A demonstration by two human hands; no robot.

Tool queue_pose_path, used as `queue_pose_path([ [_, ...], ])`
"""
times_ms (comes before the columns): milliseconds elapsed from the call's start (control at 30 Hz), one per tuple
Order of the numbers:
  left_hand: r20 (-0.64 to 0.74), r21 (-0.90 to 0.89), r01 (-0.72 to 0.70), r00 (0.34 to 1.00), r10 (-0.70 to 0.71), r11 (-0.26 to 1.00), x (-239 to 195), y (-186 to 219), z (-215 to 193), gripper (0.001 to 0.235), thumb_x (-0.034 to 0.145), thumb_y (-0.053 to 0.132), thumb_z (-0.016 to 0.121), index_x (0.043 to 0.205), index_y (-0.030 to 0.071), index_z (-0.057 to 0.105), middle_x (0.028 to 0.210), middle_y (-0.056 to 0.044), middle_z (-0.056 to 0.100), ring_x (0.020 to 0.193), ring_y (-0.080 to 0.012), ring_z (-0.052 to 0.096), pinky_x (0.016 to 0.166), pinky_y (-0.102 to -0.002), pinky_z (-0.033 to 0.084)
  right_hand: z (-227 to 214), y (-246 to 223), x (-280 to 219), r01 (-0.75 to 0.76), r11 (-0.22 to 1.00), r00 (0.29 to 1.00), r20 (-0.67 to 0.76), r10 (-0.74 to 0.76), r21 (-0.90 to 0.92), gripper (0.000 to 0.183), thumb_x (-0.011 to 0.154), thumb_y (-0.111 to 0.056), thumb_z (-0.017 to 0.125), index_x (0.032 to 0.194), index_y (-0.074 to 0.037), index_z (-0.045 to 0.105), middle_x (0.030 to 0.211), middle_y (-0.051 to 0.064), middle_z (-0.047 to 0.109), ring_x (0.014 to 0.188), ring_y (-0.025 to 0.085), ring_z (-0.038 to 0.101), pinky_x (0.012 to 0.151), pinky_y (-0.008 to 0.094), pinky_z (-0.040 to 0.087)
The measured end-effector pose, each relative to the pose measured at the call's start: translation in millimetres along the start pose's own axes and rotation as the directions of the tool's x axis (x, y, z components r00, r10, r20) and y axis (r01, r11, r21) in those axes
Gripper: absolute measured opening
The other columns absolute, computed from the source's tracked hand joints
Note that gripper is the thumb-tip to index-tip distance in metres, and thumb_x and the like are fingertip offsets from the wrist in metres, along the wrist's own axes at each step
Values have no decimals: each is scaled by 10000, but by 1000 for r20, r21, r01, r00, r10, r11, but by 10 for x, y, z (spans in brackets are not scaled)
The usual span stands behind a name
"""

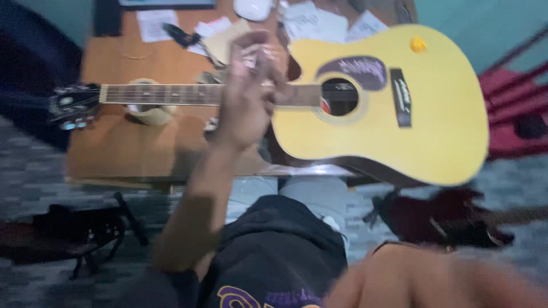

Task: The person tunes the guitar by turning the tuning pegs on the headstock. They then remove a guitar string from the bridge and proceed to thread a new string through the bridge pin and the nut at the headstock.

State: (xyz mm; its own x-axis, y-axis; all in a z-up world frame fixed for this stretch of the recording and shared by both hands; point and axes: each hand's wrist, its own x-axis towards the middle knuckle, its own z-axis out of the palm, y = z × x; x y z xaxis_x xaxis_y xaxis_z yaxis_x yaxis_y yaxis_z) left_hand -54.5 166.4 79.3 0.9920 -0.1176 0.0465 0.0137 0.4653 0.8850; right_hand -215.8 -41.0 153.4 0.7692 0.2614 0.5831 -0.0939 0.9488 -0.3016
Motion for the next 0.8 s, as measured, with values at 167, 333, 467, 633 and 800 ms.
queue_pose_path([
  [167,265,-110,-41,962,69,993,-152,132,14,511,1082,394,514,1529,231,327,873,-96,628,615,-131,461,465,-193,275,-630,453,164,-85,845,993,-112,30,-527,313,1065,-373,705,1235,-118,640,1095,59,560,1035,220,539,1058,462,452],
  [333,469,-135,-97,871,150,986,-225,319,204,302,1072,464,451,1025,169,499,736,-5,482,566,-66,312,468,-211,190,-820,723,65,-662,350,746,-540,389,-663,520,1010,-230,589,1471,-83,400,986,78,698,919,137,647,800,256,486],
  [467,378,-103,-179,903,205,978,-233,596,-34,326,1060,498,431,990,194,525,775,64,419,548,-37,262,437,-184,212,-812,235,-156,-492,71,767,-394,506,-867,320,1071,-306,461,1123,-59,658,894,1,564,791,115,505,747,261,422],
  [633,293,202,-149,952,85,968,-326,953,-439,441,1007,562,392,747,208,427,637,70,307,509,-82,259,435,-212,257,-554,-758,-357,-631,-419,714,-700,14,-653,238,961,-169,630,939,-70,845,960,31,856,931,125,746,918,269,516],
  [800,241,73,-205,953,182,976,-325,900,-479,359,1043,435,471,814,158,450,691,37,348,541,-56,322,441,-172,307,-566,-1584,-157,-120,-824,973,-231,14,-554,123,1141,-11,667,1195,36,767,1101,174,741,981,289,641,945,403,475],
])
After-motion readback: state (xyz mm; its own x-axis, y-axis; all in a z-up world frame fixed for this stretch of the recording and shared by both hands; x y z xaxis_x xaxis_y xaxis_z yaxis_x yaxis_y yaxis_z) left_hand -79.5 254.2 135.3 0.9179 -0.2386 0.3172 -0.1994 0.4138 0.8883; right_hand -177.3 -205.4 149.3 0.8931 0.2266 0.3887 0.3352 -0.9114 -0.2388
